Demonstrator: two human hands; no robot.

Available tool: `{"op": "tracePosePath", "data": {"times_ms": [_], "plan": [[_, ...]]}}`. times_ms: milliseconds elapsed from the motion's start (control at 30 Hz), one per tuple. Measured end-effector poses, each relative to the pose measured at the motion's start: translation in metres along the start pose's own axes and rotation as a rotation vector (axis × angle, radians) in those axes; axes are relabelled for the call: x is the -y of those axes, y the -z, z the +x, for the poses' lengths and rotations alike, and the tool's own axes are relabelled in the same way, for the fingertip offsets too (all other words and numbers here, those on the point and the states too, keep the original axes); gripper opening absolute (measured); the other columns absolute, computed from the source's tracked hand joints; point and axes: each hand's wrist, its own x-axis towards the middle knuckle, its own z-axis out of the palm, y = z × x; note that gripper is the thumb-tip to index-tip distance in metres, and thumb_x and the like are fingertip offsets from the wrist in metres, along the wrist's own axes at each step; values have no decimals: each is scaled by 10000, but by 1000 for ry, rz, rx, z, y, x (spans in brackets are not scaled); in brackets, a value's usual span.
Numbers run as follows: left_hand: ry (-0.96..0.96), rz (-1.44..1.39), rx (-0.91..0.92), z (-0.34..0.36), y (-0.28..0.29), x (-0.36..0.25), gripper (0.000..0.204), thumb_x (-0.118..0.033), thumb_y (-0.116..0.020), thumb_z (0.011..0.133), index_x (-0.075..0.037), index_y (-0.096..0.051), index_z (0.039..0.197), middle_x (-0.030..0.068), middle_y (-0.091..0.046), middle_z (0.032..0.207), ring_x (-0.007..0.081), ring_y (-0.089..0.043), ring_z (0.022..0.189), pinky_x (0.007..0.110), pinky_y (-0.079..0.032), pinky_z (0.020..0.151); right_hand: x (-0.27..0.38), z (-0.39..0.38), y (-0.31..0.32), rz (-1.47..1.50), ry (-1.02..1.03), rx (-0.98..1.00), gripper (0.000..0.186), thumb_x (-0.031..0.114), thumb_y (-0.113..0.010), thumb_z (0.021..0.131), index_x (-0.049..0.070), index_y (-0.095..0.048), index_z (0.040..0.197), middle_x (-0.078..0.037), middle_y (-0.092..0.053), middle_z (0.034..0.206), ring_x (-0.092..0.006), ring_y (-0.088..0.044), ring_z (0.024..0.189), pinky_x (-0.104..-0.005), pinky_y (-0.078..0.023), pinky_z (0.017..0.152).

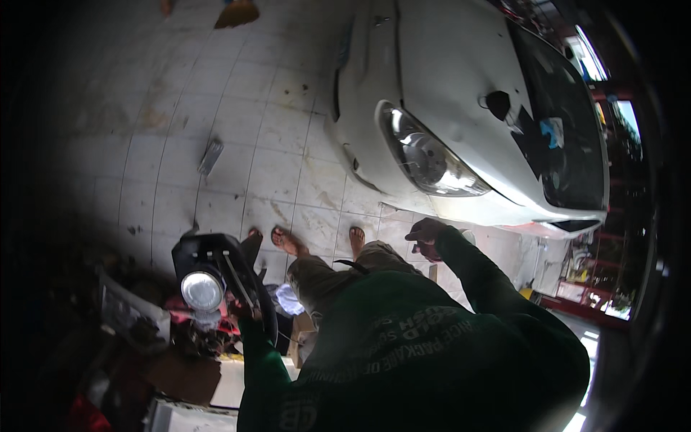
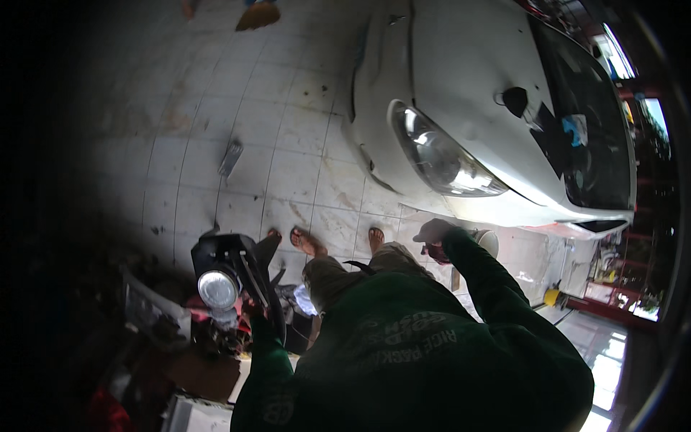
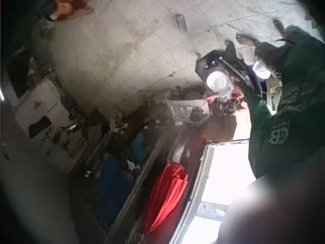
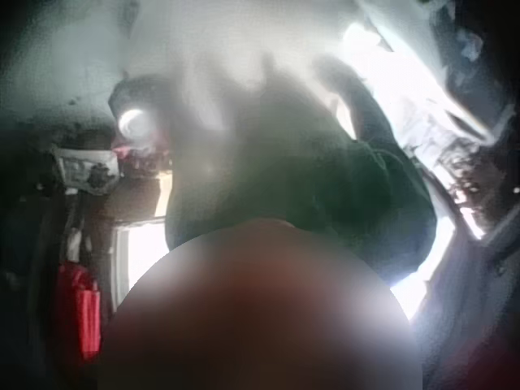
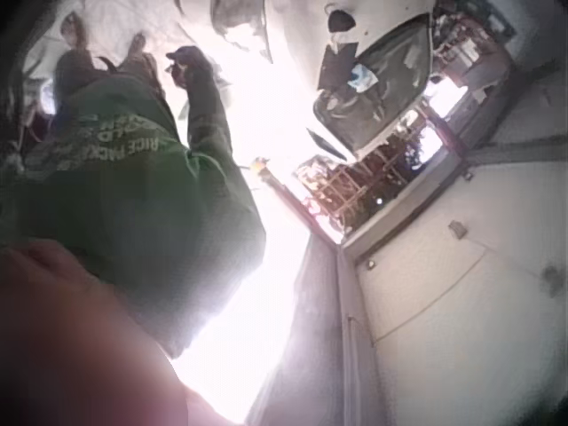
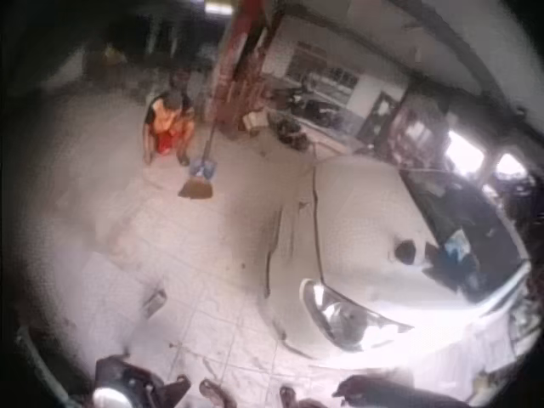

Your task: The person sands the surface of a white car door using a sanding block and sandpaper, then wipes the area with a cloth. The person also retrieves a new sheet of sandpaper from a table and continues sanding the door.

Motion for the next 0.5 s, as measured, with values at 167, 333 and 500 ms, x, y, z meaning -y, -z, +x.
{"op": "tracePosePath", "data": {"times_ms": [167, 333, 500], "plan": [[-281, 19, -202, -1, 59, -65, 333, -215, -657, 961, -63, -704, 1253, 158, -754, 1098, 296, -724, 981, 423, -585, 885, -65, -38, -27, 75, -164, -65, 480, 513, -737, 891, 98, -783, 1126, -131, -774, 1070, -296, -714, 1013, -451, -539, 897], [-534, -164, -364, 7, 75, -192, 321, -205, -700, 946, -41, -717, 1221, 172, -758, 1089, 295, -726, 971, 407, -581, 879, -208, -70, -123, 377, -219, -131, 436, 539, -709, 888, 155, -818, 1063, -93, -785, 1086, -260, -721, 1002, -394, -537, 909], [-739, -305, -367, -64, 29, -310, 286, -175, -711, 939, -30, -732, 1184, 166, -766, 1068, 281, -728, 964, 384, -578, 863, -358, -64, -215, 399, -95, -102, 406, 554, -678, 936, 202, -837, 1064, 36, -803, 1062, -138, -729, 968, -304, -544, 910]]}}
